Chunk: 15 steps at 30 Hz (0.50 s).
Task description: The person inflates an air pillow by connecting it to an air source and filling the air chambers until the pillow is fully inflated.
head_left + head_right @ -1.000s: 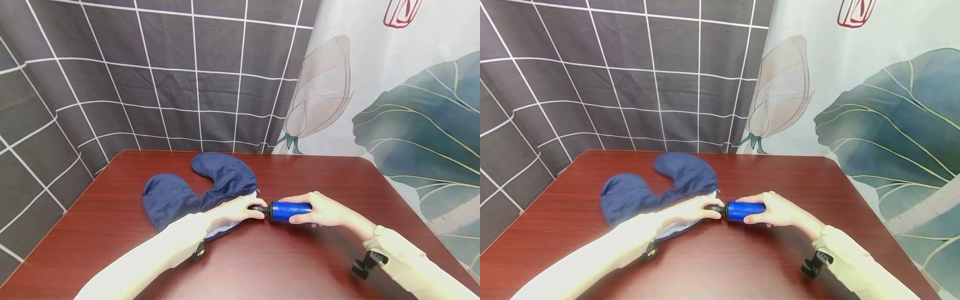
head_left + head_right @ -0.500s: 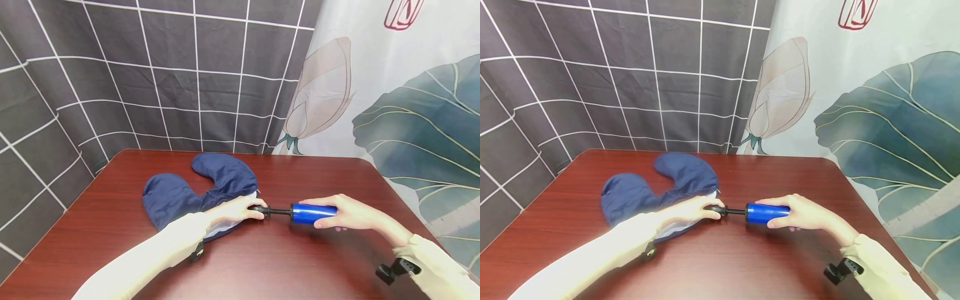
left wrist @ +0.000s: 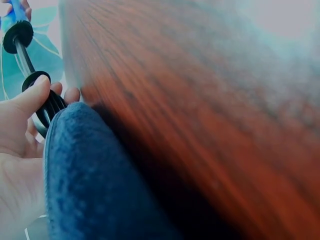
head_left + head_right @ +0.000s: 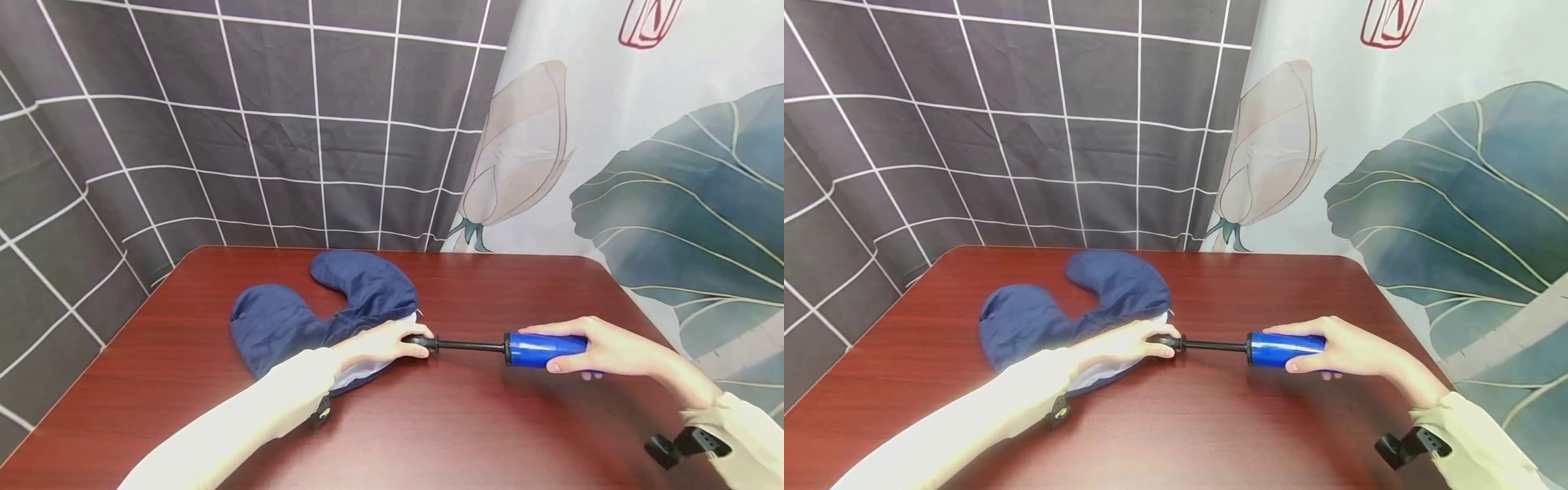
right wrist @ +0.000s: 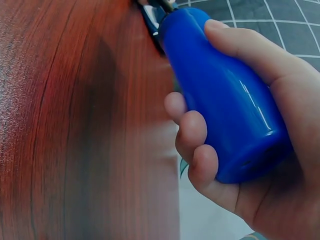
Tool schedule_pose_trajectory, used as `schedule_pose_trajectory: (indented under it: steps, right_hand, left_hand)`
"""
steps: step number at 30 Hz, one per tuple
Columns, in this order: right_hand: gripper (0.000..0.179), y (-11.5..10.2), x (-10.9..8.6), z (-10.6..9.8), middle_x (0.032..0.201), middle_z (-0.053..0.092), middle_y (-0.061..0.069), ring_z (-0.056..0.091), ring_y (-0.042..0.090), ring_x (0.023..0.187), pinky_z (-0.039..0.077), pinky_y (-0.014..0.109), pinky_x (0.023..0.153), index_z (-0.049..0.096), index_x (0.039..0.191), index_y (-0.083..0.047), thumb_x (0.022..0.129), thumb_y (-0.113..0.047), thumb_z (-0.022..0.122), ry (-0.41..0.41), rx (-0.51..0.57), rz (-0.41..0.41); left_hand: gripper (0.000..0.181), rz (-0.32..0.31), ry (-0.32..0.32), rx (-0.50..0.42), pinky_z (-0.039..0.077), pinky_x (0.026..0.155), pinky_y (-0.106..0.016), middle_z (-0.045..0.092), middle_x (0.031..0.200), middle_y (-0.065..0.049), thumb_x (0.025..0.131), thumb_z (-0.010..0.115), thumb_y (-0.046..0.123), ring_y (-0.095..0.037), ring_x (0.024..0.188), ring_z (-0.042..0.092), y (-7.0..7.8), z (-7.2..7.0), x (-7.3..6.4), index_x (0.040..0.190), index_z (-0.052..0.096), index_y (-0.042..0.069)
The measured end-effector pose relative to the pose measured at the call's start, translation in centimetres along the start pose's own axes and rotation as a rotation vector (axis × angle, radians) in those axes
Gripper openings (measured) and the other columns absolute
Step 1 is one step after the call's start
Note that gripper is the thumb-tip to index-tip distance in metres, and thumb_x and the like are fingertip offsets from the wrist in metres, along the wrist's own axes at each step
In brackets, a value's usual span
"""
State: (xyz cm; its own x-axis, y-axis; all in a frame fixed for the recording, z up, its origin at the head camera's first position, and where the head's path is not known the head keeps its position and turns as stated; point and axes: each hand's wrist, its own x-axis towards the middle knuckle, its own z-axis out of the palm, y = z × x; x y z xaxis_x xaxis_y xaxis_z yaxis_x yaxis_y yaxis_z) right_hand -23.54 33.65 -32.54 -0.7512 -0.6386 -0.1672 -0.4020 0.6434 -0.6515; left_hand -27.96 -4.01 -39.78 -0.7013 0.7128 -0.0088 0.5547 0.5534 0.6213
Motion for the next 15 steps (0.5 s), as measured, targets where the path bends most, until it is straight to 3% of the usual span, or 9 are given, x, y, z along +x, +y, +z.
schedule_pose_trajectory:
  steps: [9,15]
  right_hand:
    - [0.056,-0.4,1.5,0.4,0.107,0.068,0.007,0.062,0.012,0.055,0.052,0.033,0.048,0.054,0.141,-0.027,0.088,-0.029,0.074,0.032,-0.014,0.025]
    - [0.055,-0.7,3.5,1.7,0.108,0.069,0.008,0.062,0.013,0.054,0.051,0.034,0.045,0.055,0.139,-0.029,0.087,-0.032,0.075,0.038,-0.02,0.031]
  left_hand:
    - [0.029,-0.005,0.021,-0.029,0.044,0.094,-0.026,0.066,0.116,-0.003,0.094,0.064,0.029,-0.015,0.106,0.059,-0.3,0.1,0.1,0.121,0.066,0.017]
    - [0.03,0.007,0.016,-0.011,0.045,0.094,-0.027,0.066,0.117,-0.003,0.095,0.064,0.029,-0.016,0.106,0.06,-0.3,0.1,0.3,0.122,0.065,0.017]
